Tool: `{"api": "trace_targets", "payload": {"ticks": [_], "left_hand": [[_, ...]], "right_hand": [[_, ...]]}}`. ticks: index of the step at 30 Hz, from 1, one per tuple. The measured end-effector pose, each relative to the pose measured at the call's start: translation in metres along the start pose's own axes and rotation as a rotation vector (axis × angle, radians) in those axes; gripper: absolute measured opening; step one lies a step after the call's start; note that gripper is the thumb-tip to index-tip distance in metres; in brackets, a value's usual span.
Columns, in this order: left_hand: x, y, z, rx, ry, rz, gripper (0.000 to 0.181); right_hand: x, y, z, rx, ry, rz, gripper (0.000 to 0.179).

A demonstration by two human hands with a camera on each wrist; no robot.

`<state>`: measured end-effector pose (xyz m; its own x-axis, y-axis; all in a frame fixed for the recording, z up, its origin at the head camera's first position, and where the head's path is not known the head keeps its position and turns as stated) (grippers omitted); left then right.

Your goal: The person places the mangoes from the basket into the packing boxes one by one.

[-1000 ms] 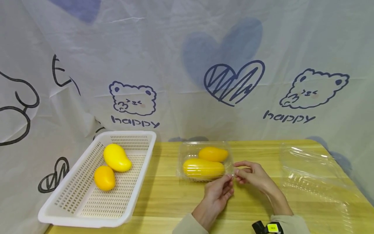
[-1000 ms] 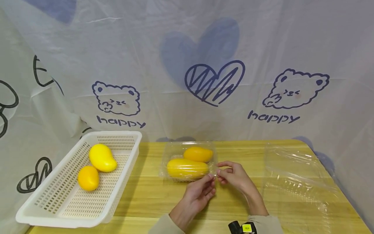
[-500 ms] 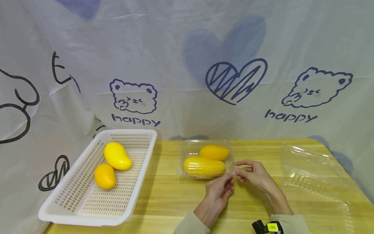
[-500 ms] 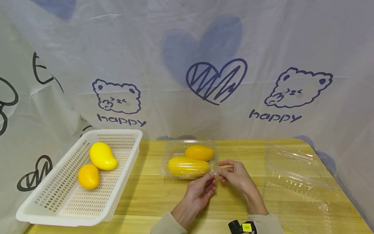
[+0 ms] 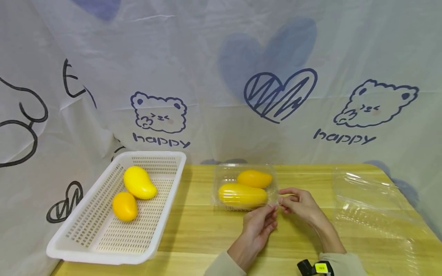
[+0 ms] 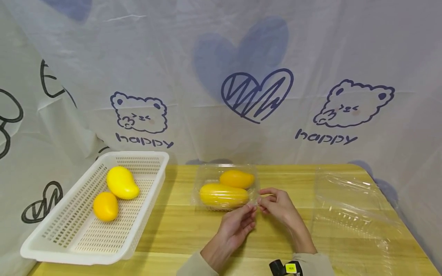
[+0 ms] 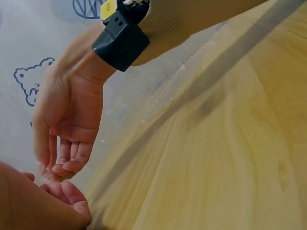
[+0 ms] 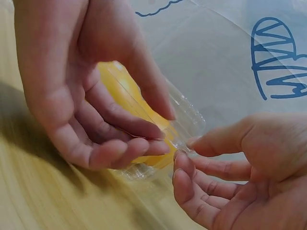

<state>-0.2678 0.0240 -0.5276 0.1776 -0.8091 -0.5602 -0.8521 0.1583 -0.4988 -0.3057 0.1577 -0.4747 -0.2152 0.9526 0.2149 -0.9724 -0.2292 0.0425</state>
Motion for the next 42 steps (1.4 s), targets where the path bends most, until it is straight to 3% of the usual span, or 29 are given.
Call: {"api": "trace_targets", "payload": {"ticks": [10,16,18,21,30,36,39,42], "left_hand": [[0.010,-0.007,-0.011,-0.003,0.115,0.090,0.021],[0.001,-0.012,-0.008,0.033,0.245,0.236,0.021],[-0.003,-0.014,-0.008,0.018,0.288,0.281,0.019],[-0.007,-0.016,-0.016,-0.058,0.384,0.307,0.018],[-0.018,-0.036,-0.062,-0.351,0.832,0.342,0.016],[-0.024,-0.050,-0.082,-0.453,1.043,0.397,0.013],[-0.021,-0.054,-0.102,-0.523,1.103,0.362,0.011],[-0.012,-0.057,-0.123,-0.613,1.163,0.253,0.010]], "right_hand": [[0.001,0.000,0.000,-0.006,-0.053,-0.024,0.038],[0.001,0.000,0.002,0.009,-0.049,-0.019,0.037],[0.001,0.000,0.001,0.014,-0.055,-0.016,0.038],[0.001,0.000,0.001,0.017,-0.053,-0.016,0.038],[0.000,0.000,0.002,0.023,-0.026,0.007,0.039],[0.001,-0.001,0.002,0.021,-0.030,0.000,0.038],[0.000,-0.001,0.002,0.021,-0.023,-0.002,0.038],[0.000,0.000,0.002,0.023,-0.011,0.001,0.037]]}}
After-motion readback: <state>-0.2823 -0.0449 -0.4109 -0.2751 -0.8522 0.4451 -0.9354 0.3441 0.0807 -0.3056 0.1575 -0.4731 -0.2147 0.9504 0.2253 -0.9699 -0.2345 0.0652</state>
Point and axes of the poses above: each hand's wrist, its own y-axis towards the middle knuckle, its own x-axis out of the back of the hand, z = x × y, the point moved 9 cm from there along y, towards the middle knuckle, and after that the axes turned 8 degrees about x, right-handed, at the moved point
